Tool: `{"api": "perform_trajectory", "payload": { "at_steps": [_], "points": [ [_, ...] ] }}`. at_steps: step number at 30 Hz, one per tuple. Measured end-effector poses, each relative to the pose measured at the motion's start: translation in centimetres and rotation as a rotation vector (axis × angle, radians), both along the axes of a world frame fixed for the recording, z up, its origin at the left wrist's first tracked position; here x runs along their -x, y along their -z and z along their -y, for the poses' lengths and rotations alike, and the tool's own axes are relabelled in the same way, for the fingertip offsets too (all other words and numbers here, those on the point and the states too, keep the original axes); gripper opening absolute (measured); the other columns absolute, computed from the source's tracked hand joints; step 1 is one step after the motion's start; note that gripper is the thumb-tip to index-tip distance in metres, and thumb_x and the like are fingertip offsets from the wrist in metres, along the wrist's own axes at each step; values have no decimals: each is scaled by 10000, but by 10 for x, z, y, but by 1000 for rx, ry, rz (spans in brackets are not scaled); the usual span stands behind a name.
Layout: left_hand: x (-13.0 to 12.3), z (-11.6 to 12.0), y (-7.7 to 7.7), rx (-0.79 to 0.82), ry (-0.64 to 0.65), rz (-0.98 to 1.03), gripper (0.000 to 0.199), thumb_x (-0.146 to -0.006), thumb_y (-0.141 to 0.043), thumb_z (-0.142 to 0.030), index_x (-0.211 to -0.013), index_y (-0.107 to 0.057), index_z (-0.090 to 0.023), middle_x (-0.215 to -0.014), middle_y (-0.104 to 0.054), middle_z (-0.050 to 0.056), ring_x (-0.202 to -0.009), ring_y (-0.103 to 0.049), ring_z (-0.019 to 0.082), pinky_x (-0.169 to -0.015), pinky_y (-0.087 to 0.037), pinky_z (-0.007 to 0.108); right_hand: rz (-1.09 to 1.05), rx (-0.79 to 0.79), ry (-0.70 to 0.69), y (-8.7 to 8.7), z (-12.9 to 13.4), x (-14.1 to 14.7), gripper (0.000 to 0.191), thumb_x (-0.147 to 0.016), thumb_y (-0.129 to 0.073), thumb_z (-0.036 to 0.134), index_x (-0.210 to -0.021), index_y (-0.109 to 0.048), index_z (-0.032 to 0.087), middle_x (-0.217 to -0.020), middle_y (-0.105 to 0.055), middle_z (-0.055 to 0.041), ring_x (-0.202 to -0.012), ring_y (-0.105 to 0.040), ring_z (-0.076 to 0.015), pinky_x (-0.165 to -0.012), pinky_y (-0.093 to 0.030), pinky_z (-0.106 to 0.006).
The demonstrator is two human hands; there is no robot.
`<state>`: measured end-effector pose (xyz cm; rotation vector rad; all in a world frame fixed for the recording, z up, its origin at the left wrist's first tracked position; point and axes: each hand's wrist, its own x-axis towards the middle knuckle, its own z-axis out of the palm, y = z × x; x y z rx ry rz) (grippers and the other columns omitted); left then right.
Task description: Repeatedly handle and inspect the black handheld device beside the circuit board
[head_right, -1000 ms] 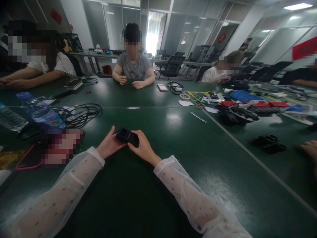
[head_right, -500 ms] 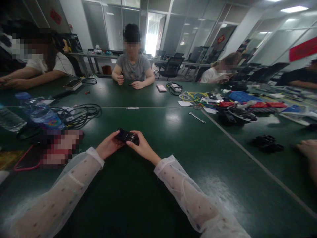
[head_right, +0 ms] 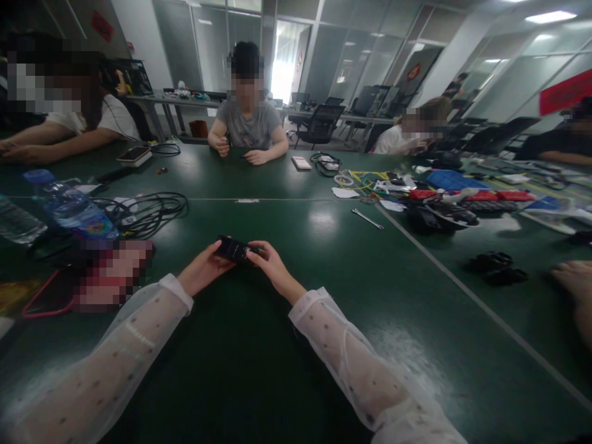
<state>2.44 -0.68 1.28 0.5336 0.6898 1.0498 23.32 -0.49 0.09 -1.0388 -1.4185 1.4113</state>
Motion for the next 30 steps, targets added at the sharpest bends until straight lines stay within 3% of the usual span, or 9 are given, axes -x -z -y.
{"api": "perform_trajectory", "payload": {
  "at_steps": [11,18,23,27,30],
  "points": [
    [1,-2,7,-51,44,-28,402,-872,-649,-303,-1230,-554,-148,-1087,-674,148,-949,-677,237,-967,-472,410,-56,48,18,-7,0,-1,370,-795,-669,420,-1099,-562,237,-1027,-658,-51,-900,-638,-183,-790,-529,-354],
    [0,-1,5,30,88,54,357,-894,-606,-322,-1203,-587,-145,-1155,-650,162,-1051,-641,275,-980,-467,430,-25,41,-16,-4,-1,-2,362,-806,-655,442,-1093,-562,241,-1026,-639,-47,-913,-628,-183,-791,-527,-344],
    [1,-1,3,78,55,83,341,-900,-588,-268,-1223,-575,-159,-1169,-646,146,-1076,-632,275,-978,-473,432,100,-89,-33,0,0,2,305,-881,-559,443,-1122,-554,257,-1043,-615,-28,-964,-601,-187,-860,-498,-369],
    [1,0,2,90,43,34,347,-881,-621,-257,-1212,-581,-160,-1172,-640,154,-1090,-621,280,-965,-480,430,265,-293,36,1,4,5,254,-913,-513,412,-1104,-567,254,-1073,-579,-37,-1026,-568,-205,-951,-454,-417],
    [0,0,2,85,73,-3,350,-877,-633,-300,-1189,-593,-146,-1191,-629,169,-1108,-608,282,-953,-487,419,325,-405,41,-2,9,7,321,-912,-527,402,-1197,-530,254,-1177,-542,-63,-1108,-539,-215,-992,-431,-426]
  ]
}}
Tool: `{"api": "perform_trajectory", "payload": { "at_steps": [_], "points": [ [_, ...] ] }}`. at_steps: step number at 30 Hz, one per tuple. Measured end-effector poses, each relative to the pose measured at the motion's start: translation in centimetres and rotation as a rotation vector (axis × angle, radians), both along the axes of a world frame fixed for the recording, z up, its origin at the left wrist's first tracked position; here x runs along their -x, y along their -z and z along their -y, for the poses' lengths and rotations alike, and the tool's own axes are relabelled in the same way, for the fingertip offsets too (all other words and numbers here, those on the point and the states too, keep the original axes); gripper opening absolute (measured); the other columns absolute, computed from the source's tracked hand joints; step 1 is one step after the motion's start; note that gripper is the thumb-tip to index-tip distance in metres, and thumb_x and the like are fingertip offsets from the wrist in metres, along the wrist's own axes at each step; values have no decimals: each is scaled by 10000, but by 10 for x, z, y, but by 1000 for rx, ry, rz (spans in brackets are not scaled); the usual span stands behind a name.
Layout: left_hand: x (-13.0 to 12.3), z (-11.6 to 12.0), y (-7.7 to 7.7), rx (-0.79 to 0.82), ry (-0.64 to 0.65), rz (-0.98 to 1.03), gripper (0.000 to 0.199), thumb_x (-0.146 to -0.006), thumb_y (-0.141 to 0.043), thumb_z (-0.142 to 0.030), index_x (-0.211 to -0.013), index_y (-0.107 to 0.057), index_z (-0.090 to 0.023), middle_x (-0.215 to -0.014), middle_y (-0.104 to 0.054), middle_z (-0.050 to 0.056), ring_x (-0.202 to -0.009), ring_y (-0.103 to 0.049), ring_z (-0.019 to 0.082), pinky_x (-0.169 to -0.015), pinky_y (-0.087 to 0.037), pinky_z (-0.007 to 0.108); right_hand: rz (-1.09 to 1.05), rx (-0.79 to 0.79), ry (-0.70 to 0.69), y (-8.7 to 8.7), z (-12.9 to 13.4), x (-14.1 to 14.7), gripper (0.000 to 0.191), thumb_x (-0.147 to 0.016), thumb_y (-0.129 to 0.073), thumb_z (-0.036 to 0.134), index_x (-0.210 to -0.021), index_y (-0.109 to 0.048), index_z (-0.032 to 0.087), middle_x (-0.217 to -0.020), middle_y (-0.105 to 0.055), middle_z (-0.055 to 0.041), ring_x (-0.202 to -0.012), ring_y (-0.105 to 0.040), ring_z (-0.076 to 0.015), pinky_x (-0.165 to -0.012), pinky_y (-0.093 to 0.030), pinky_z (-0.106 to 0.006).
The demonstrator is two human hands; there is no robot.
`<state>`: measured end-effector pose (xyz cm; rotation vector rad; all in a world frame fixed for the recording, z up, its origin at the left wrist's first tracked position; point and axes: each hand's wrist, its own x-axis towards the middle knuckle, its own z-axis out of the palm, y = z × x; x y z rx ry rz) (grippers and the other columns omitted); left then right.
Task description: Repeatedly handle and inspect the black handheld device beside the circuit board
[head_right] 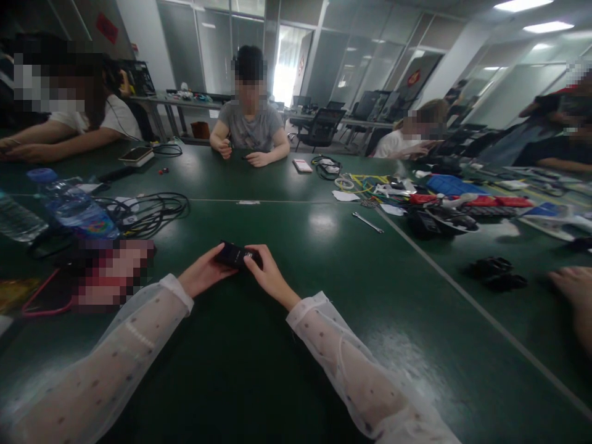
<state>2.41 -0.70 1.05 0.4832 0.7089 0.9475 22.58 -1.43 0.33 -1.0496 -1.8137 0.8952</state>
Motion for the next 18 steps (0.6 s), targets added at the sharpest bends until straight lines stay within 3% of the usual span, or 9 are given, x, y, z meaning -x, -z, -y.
{"api": "perform_trajectory", "payload": {
  "at_steps": [4,9,13,18],
  "points": [
    [-1,0,-1,-17,28,-4,422,-895,-589,-424,-1196,-589,-127,-1202,-622,182,-1108,-604,283,-941,-489,399,71,-106,-43,-4,5,2,559,-814,-680,366,-1307,-441,255,-1260,-517,-87,-1162,-520,-237,-997,-433,-433],
    [1,-4,3,44,30,55,418,-958,-434,-475,-1116,-604,-128,-1090,-659,159,-1036,-633,267,-958,-463,431,73,-201,9,-1,5,4,453,-840,-644,300,-1256,-474,245,-1199,-564,-83,-1115,-556,-236,-972,-446,-434],
    [2,-7,9,29,19,49,382,-986,-378,-423,-1130,-585,-135,-969,-679,138,-903,-674,246,-932,-474,435,15,-258,139,-5,7,4,451,-840,-643,316,-1250,-472,242,-1186,-571,-82,-1083,-569,-236,-951,-458,-417],
    [1,-7,8,33,55,14,341,-989,-402,-332,-1188,-551,-99,-1095,-663,162,-978,-671,251,-957,-477,409,-57,-349,411,-17,-5,-16,468,-853,-622,363,-1271,-463,225,-1195,-561,-93,-1076,-559,-235,-944,-455,-412]
  ]
}}
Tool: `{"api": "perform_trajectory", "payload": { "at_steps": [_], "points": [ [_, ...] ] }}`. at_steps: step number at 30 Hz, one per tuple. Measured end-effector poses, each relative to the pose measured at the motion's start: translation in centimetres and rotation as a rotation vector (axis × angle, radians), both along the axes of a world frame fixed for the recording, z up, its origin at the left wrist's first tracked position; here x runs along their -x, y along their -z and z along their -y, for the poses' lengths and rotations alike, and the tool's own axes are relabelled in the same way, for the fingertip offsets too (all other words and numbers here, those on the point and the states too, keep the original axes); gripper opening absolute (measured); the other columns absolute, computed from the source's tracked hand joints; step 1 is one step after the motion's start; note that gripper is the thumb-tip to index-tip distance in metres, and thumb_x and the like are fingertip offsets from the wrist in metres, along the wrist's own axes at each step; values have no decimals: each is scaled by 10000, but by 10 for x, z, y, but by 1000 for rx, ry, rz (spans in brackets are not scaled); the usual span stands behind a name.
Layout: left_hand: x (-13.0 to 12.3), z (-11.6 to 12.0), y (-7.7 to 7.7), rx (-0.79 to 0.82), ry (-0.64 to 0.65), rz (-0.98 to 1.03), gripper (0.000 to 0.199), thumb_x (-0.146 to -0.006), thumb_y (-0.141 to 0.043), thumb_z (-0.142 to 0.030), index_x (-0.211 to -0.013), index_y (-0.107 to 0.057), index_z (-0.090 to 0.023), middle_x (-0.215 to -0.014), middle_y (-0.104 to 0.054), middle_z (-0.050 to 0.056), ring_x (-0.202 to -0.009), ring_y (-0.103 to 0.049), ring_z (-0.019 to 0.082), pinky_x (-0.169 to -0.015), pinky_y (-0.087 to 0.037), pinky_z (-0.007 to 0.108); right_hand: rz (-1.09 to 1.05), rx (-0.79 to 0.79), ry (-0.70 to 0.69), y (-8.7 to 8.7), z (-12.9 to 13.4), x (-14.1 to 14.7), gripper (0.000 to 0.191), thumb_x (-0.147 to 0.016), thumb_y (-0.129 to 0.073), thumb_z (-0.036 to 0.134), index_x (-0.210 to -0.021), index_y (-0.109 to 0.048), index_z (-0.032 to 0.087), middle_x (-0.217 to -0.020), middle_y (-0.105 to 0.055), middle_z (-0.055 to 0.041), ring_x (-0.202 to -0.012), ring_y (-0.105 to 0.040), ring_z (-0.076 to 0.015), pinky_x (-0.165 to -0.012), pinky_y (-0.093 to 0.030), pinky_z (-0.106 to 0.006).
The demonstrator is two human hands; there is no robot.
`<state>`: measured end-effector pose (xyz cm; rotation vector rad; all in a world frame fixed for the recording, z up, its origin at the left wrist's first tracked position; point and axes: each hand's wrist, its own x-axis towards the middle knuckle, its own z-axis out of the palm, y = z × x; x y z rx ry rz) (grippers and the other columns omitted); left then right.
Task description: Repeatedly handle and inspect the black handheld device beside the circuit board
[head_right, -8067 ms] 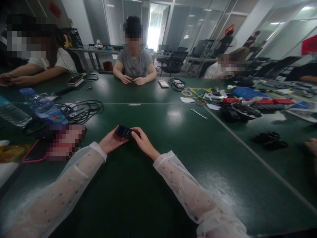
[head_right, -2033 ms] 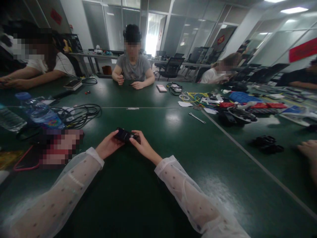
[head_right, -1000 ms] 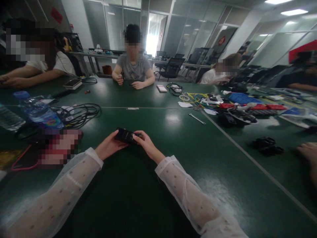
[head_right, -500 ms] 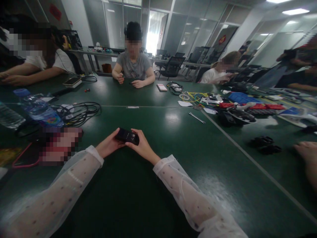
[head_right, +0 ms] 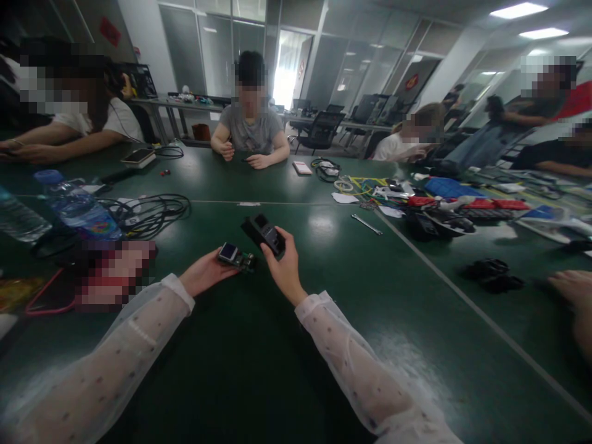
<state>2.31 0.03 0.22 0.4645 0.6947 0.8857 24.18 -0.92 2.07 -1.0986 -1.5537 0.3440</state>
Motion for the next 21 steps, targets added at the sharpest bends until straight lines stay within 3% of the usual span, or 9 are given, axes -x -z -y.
{"api": "perform_trajectory", "payload": {
  "at_steps": [3,9,16,21],
  "points": [
    [0,2,-4,12,-8,-12,335,-982,-426,-304,-1221,-523,-91,-1134,-646,178,-1008,-666,262,-962,-478,413,8,-37,136,5,-18,-27,482,-844,-625,391,-1258,-474,196,-1186,-567,-104,-1075,-558,-241,-950,-444,-418],
    [2,4,-8,7,-20,-17,342,-973,-447,-262,-1274,-477,-103,-1195,-613,193,-1039,-657,276,-968,-477,423,75,21,325,33,-47,-76,510,-811,-627,434,-1208,-509,136,-1113,-605,-139,-1003,-588,-264,-902,-461,-443],
    [3,3,-7,9,-44,-13,374,-973,-449,-243,-1336,-441,-155,-1188,-613,170,-1022,-663,270,-965,-473,437,41,172,323,44,-55,-84,519,-769,-641,473,-1153,-535,139,-1083,-637,-149,-969,-607,-277,-894,-460,-460],
    [4,2,-5,35,-22,35,404,-989,-402,-275,-1353,-416,-100,-1232,-588,202,-1070,-643,283,-982,-470,422,136,186,303,50,-59,-86,514,-761,-642,473,-1145,-534,148,-1084,-623,-152,-974,-597,-282,-885,-465,-463]
  ]
}}
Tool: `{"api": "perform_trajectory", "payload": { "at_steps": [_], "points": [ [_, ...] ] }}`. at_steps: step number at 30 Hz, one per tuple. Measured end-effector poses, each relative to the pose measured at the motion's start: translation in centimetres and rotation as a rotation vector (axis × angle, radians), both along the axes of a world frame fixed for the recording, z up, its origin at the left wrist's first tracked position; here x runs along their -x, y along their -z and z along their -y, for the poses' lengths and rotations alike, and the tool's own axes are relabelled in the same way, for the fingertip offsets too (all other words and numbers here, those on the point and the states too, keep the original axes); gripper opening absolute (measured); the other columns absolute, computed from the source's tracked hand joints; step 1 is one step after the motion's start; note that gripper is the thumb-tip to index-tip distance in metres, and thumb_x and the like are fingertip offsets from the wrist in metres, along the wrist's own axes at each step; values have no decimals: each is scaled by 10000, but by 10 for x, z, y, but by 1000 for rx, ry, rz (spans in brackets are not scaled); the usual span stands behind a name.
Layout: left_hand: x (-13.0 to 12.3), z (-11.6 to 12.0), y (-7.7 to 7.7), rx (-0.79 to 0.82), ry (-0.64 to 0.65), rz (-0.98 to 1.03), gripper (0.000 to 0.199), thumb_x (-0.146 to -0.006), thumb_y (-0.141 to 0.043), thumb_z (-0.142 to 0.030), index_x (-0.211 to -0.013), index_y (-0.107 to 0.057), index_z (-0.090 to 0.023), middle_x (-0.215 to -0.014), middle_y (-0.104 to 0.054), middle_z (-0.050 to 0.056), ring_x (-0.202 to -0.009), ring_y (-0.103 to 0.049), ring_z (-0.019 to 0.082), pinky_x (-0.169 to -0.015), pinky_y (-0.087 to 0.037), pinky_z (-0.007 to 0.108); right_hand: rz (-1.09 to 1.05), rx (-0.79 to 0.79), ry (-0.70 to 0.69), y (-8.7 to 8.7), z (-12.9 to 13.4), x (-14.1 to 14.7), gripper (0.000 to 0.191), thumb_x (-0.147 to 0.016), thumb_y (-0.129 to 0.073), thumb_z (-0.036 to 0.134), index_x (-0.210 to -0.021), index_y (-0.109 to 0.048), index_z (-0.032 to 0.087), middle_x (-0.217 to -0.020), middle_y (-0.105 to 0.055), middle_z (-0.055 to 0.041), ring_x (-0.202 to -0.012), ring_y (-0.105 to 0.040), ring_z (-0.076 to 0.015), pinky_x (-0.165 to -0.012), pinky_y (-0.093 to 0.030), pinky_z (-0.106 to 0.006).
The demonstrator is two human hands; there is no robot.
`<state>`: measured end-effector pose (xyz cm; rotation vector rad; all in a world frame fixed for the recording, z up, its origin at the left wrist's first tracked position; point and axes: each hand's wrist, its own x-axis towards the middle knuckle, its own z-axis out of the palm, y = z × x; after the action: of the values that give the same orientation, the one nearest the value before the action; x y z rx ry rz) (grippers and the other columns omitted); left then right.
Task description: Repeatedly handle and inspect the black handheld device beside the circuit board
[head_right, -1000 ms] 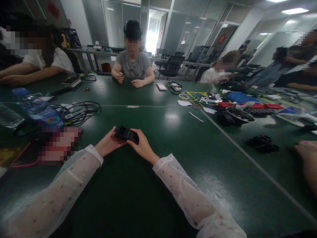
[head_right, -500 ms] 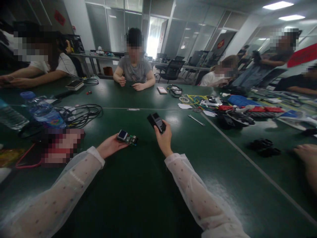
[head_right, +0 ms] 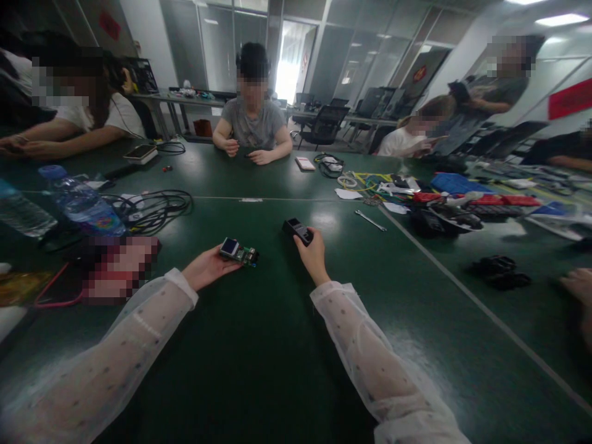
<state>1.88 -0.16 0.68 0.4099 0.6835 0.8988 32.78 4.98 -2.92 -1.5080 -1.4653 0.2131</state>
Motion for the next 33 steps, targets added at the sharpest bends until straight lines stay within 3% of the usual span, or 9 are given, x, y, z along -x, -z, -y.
{"api": "perform_trajectory", "payload": {
  "at_steps": [9,14,18,22,25,29,33],
  "points": [
    [3,-1,0,16,30,45,477,-996,-375,-338,-1396,-360,-78,-1300,-543,231,-1142,-605,305,-991,-472,425,158,-34,74,3,-2,-2,607,-721,-667,457,-1198,-518,112,-1153,-515,-181,-1099,-487,-312,-973,-403,-490],
    [2,0,-2,31,12,22,448,-995,-383,-305,-1374,-379,-68,-1251,-575,223,-1096,-632,294,-969,-494,407,209,-39,87,5,-2,-2,568,-720,-665,387,-1188,-526,97,-1153,-513,-180,-1113,-476,-315,-980,-397,-483],
    [1,1,-3,23,8,24,431,-994,-385,-294,-1364,-395,-73,-1220,-591,219,-1073,-642,287,-959,-500,404,190,-16,20,5,-2,-3,517,-738,-655,350,-1168,-528,92,-1117,-557,-177,-1053,-524,-305,-938,-428,-476],
    [2,1,-3,19,14,15,431,-993,-387,-289,-1370,-392,-81,-1222,-594,216,-1086,-635,284,-974,-485,407,101,-78,-41,-8,7,8,512,-770,-653,371,-1192,-509,119,-1124,-571,-159,-1034,-549,-289,-930,-440,-473],
    [1,0,-2,15,22,23,435,-992,-389,-301,-1368,-394,-82,-1201,-608,208,-1082,-635,280,-976,-475,411,19,-137,-147,-25,23,33,499,-814,-629,391,-1240,-473,180,-1179,-555,-129,-1071,-545,-268,-938,-444,-456],
    [-1,-2,2,6,18,14,422,-990,-380,-337,-1336,-440,-105,-1121,-648,177,-1015,-657,267,-968,-464,422,-44,-115,-387,-47,51,78,493,-829,-638,376,-1266,-458,233,-1195,-553,-96,-1078,-552,-253,-948,-451,-435],
    [-1,-3,7,-35,-7,14,382,-972,-422,-355,-1280,-503,-144,-1022,-671,136,-908,-673,251,-931,-472,431,-10,-76,-619,-57,73,105,478,-831,-649,324,-1265,-460,254,-1200,-543,-87,-1116,-542,-251,-971,-446,-433]
  ]
}}
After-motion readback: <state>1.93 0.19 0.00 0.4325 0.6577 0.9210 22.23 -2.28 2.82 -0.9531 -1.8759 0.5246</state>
